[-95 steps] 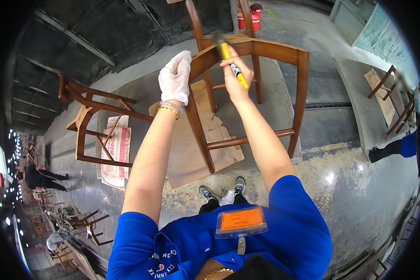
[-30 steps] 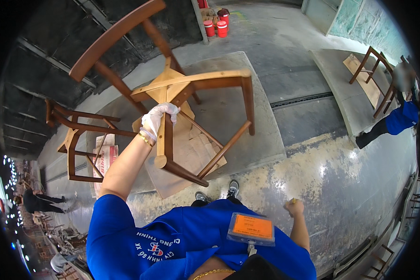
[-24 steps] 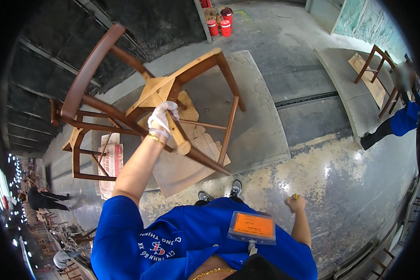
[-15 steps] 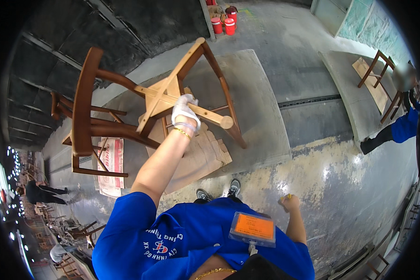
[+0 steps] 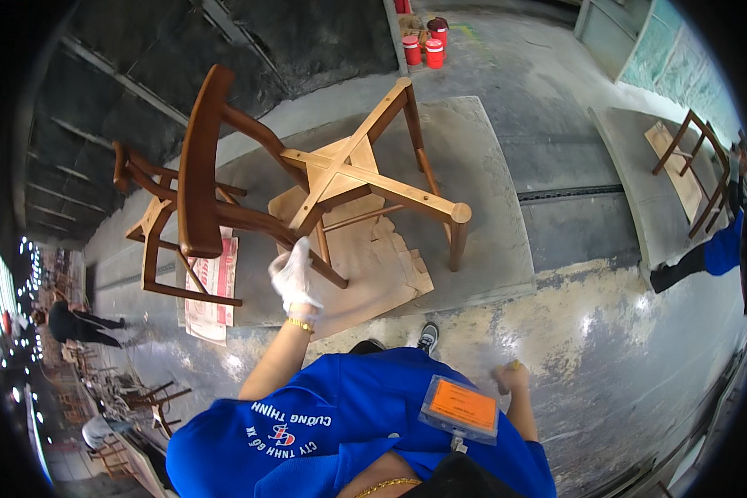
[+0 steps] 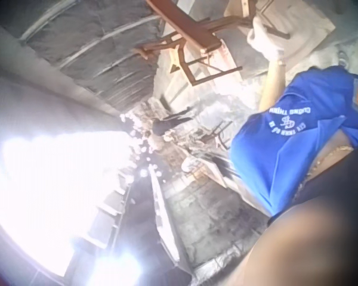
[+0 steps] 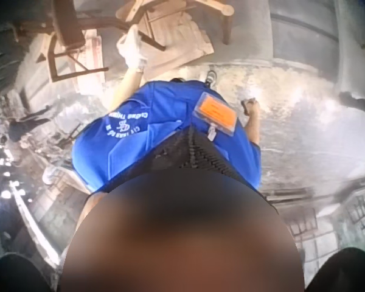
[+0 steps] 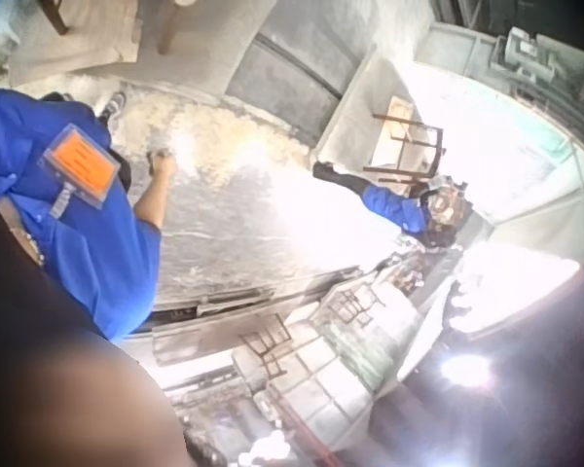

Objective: The person paints a wooden chair with a brush, applying finish to the legs, seat, and backrest. They rotate the chair to reach different sides and continue brushing the surface. Other chairs and workers are visible in the background.

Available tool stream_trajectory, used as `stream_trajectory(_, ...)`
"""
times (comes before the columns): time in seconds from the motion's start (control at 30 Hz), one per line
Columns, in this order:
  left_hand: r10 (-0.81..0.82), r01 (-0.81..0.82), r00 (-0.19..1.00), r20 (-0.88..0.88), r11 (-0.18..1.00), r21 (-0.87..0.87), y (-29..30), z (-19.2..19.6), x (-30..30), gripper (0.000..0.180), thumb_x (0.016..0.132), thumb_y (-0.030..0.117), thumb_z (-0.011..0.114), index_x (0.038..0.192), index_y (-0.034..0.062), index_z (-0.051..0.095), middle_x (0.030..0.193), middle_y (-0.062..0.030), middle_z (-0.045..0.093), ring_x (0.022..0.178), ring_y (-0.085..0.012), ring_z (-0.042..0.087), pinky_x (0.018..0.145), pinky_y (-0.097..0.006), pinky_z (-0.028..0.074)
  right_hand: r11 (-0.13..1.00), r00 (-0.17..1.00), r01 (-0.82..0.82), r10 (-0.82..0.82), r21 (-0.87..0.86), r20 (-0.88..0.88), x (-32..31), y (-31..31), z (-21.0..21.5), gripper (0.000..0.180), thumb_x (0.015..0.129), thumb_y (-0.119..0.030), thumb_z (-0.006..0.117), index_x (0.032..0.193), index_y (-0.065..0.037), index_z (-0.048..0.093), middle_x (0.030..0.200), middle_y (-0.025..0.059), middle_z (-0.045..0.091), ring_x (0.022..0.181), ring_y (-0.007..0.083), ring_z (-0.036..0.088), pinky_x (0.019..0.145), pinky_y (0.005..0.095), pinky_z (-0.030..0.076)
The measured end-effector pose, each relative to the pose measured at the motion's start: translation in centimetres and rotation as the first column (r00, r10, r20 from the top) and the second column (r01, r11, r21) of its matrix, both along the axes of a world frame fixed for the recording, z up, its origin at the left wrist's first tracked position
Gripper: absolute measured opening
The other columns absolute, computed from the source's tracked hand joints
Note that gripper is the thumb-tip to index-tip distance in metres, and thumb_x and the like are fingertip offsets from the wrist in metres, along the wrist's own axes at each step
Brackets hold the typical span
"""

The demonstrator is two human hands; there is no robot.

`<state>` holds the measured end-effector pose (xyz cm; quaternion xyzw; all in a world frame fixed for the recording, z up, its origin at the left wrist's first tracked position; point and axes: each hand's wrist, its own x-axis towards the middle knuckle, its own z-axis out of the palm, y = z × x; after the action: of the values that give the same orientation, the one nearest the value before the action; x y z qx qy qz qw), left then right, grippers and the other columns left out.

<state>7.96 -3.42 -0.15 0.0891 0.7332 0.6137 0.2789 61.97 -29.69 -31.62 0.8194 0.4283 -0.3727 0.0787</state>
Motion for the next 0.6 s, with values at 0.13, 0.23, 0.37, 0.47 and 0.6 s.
stream_trajectory(0.13, -0.136, 0.323, 0.917, -0.376, 0.806, 0.496, 1.4, 3.6, -3.8, 0.049, 0.086, 0.002, 0.083, 0.126, -0.0009, 0.054, 0.116, -0.0091, 0.063, 0.102, -0.0133, 0.064, 0.087, -0.03, 0.056, 0.997, 0.998, 0.066, -0.066, 0.039, 0.004, -2.9, -0.1, 2.6, 0.029, 0.079, -0.033, 0.075, 0.084, -0.004, 0.074, 0.081, 0.0222, 0.073, 0.081, 0.0418, 0.074, 0.072, 0.0466, 0.059)
stream_trajectory(0.23, -0.363, 0.463, 0.886, -0.288, 0.721, 0.515, 4.8, 6.0, -5.1, 0.02, 0.093, 0.007, 0.075, 0.106, -0.0003, 0.062, 0.095, -0.0072, 0.067, 0.083, -0.0143, 0.065, 0.084, -0.031, 0.056, 0.968, 0.995, 0.067, -0.082, 0.243, 0.049, -5.5, 0.8, 4.1, 0.028, 0.078, -0.032, 0.076, 0.083, -0.005, 0.073, 0.079, 0.0209, 0.073, 0.08, 0.0401, 0.074, 0.07, 0.0465, 0.058)
stream_trajectory(0.37, -0.329, 0.391, 0.92, -0.214, 0.817, 0.425, 4.9, 8.1, -3.6, 0.028, 0.098, 0.016, 0.071, 0.075, 0.0038, 0.06, 0.067, -0.0049, 0.06, 0.064, -0.0148, 0.059, 0.078, -0.032, 0.055, 0.881, 0.968, 0.245, -0.203, 0.405, -0.144, -8.4, 4.0, 6.8, 0.022, 0.077, -0.025, 0.08, 0.08, -0.004, 0.072, 0.075, 0.0173, 0.072, 0.072, 0.0308, 0.073, 0.066, 0.0432, 0.055)
stream_trajectory(0.47, -0.293, 0.311, 0.95, -0.11, 0.84, 0.445, 4.9, 10.5, -2.0, 0.047, 0.098, 0.029, 0.071, 0.06, 0.0075, 0.053, 0.057, -0.0032, 0.049, 0.056, -0.0156, 0.052, 0.066, -0.038, 0.055, 0.658, 0.91, 0.414, -0.329, 0.629, -0.254, -9.8, 9.3, 11.9, 0.015, 0.08, -0.016, 0.078, 0.081, -0.003, 0.07, 0.077, 0.0125, 0.073, 0.075, 0.0196, 0.071, 0.069, 0.0363, 0.054)
stream_trajectory(0.6, -0.303, 0.39, 0.919, -0.251, 0.788, 0.476, 6.1, 13.8, -2.9, 0.05, 0.095, 0.034, 0.073, 0.059, 0.0073, 0.052, 0.058, -0.004, 0.048, 0.059, -0.015, 0.05, 0.069, -0.038, 0.056, 0.293, 0.4, 0.892, -0.156, 0.344, -0.903, -10.3, 17.0, 23.7, 0.008, 0.09, -0.005, 0.071, 0.093, -0.01, 0.066, 0.123, 0.0141, 0.071, 0.102, 0.0182, 0.068, 0.087, 0.0344, 0.054)
